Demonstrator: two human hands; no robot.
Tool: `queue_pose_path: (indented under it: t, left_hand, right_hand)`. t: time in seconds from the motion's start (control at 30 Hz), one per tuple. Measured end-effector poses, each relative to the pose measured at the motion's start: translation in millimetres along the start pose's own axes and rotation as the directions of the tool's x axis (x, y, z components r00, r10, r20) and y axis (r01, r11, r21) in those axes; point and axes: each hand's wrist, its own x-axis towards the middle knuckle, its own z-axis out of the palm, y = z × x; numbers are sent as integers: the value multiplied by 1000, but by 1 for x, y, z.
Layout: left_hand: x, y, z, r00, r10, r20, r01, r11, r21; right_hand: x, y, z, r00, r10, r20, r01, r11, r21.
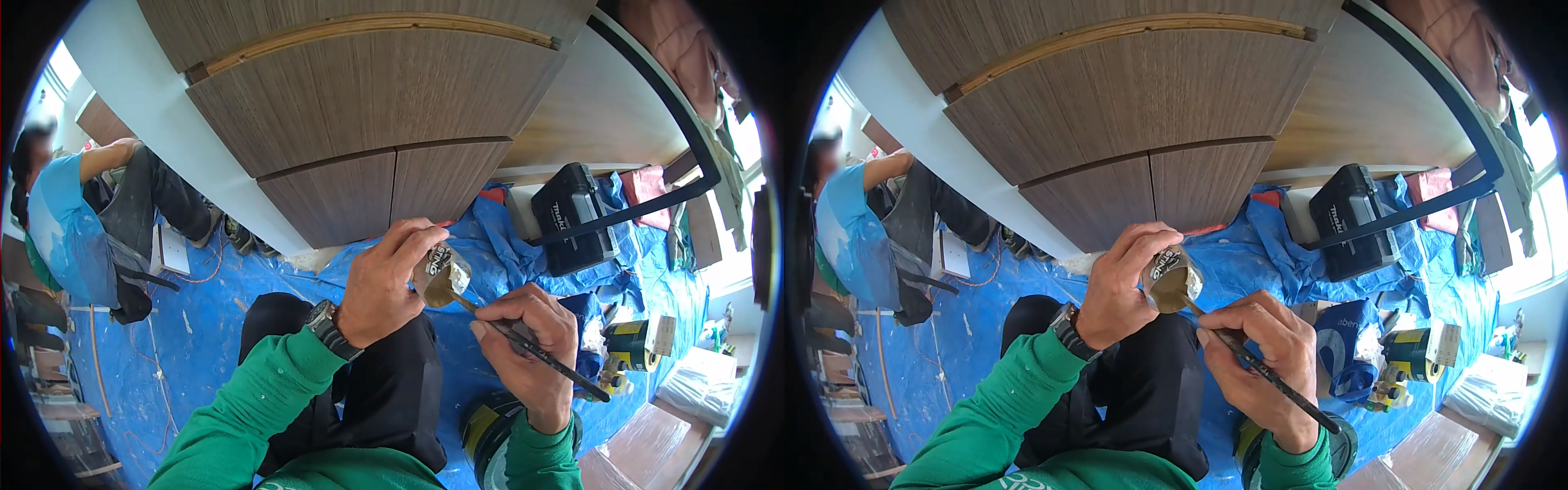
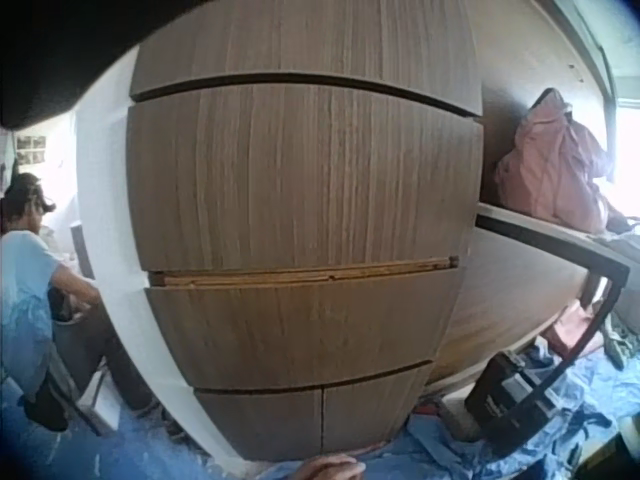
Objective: The person paints the edges and grooves of wooden cabinets with a brush, dipping the brush into a small container of paint.
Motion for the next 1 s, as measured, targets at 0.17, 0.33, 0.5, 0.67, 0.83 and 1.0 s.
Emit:
queue_pose_path:
  t: [0.17,0.33,0.5,0.67,0.83,1.0]
  left_hand:
    - [6,13,-3,999,5,-35,-6,1000,-27]
    - [31,36,-19,970,-243,13,239,943,-233]
    - [76,45,-35,970,-234,-69,188,896,-403]
    - [89,9,-15,949,-301,-91,234,870,-434]
    - [91,-4,-1,959,-261,106,281,909,-306]
    - [95,-34,8,927,-173,333,245,952,-186]
  right_hand:
    - [-10,-4,-14,995,-79,-61,84,993,87]
    - [-25,16,-18,952,-20,-305,136,922,364]
    - [-17,58,7,843,185,-505,323,578,750]
    - [4,98,61,729,375,-573,304,573,761]
    - [31,132,95,623,437,-649,293,639,711]
    - [90,161,114,588,436,-682,343,628,698]
